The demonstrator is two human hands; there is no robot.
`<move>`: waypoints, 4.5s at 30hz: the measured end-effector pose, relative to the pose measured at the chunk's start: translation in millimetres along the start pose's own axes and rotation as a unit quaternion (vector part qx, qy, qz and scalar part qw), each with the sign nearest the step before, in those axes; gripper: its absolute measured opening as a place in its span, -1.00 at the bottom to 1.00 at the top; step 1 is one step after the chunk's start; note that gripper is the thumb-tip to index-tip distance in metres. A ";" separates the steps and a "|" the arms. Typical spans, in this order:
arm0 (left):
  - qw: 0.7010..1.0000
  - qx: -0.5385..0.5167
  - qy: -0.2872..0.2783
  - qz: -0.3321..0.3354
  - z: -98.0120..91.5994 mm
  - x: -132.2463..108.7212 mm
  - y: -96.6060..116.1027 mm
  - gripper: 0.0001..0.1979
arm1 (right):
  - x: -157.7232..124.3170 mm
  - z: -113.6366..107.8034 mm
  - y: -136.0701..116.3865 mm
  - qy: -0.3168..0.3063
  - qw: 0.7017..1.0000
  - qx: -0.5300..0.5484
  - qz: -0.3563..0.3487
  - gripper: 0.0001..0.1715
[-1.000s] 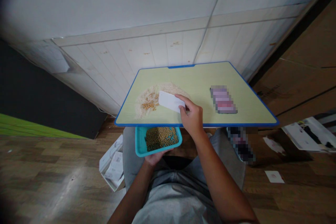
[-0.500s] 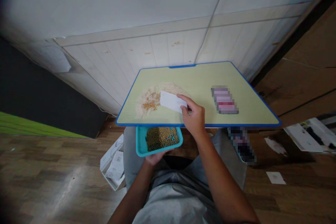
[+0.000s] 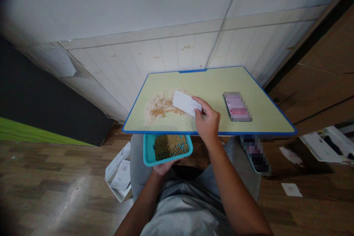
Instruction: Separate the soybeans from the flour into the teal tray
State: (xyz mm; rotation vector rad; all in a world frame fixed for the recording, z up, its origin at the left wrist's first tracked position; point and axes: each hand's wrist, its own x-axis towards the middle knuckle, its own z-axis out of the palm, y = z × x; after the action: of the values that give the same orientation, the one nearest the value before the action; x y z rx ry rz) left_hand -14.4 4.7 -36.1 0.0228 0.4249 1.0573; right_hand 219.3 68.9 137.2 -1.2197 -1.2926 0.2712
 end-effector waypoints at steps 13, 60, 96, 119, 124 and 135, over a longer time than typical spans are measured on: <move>1.000 -0.004 0.016 0.015 0.2 1.6 -1.5 -0.36 | -0.7 2.1 -2.2 -0.044 0.999 0.005 0.004 -0.48; 1.000 -0.011 -0.027 -0.002 16.9 -6.9 5.7 -0.35 | -22.7 18.9 -40.8 -0.214 0.967 0.105 -0.085 -0.58; 0.997 0.044 -0.064 0.010 19.9 -8.6 0.7 -0.36 | -9.2 10.0 -24.3 -0.117 0.992 0.053 -0.020 -0.49; 0.998 0.032 -0.054 0.028 33.2 -12.0 -2.1 -0.40 | -10.4 19.5 -22.2 -0.155 0.986 0.061 -0.009 -0.46; 0.997 0.030 -0.070 0.016 21.2 -9.7 -1.2 -0.39 | -9.9 20.0 -21.4 -0.143 0.988 0.058 0.002 -0.46; 0.998 0.020 -0.057 -0.005 8.6 -6.4 0.8 -0.42 | -8.2 20.1 -16.9 -0.116 0.992 0.043 0.000 -0.45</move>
State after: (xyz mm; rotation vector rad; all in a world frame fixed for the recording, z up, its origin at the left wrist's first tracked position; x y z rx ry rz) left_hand -14.8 1.2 -25.9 0.1163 0.3436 1.0329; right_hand 192.3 66.4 142.0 -1.1392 -1.4640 0.4750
